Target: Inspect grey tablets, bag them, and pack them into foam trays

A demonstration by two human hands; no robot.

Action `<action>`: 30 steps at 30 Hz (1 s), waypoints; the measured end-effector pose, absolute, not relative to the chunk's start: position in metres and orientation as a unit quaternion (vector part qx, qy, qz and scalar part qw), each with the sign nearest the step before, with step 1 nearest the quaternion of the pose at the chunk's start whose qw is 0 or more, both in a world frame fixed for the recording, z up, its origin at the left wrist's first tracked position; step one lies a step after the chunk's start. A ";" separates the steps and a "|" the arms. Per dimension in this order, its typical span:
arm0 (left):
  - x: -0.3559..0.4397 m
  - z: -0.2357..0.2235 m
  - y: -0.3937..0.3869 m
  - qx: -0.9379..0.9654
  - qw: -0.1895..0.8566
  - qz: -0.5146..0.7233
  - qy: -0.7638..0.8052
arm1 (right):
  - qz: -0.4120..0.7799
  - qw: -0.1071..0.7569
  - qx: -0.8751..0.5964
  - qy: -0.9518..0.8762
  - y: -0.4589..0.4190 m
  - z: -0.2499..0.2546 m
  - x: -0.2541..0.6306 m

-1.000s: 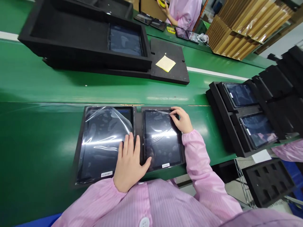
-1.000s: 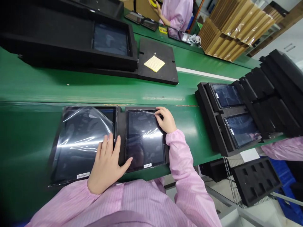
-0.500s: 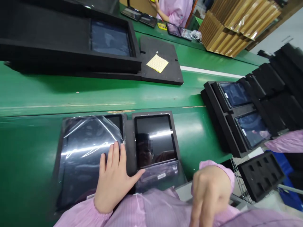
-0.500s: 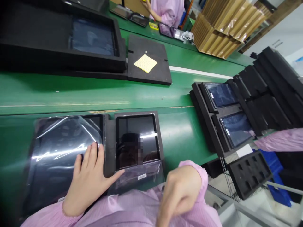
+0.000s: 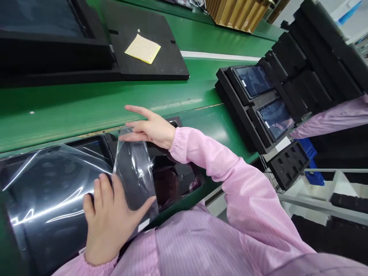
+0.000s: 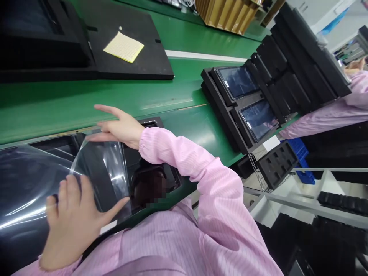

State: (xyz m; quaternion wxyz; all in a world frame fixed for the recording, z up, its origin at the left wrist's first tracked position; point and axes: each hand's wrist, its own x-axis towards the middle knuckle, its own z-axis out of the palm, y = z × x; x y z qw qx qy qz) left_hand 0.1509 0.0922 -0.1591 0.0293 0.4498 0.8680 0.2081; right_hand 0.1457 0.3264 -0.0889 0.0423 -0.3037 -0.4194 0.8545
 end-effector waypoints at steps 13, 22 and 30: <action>0.150 -0.158 0.089 0.480 0.044 0.203 0.852 | 0.675 0.162 -0.406 -0.595 0.339 -0.093 0.277; 0.165 -0.171 0.106 0.475 0.086 0.231 0.845 | 0.541 0.178 -0.434 -0.698 0.273 -0.143 0.325; 0.176 -0.163 0.123 0.274 0.209 0.455 0.821 | 0.469 0.172 -0.465 -0.732 0.275 -0.144 0.317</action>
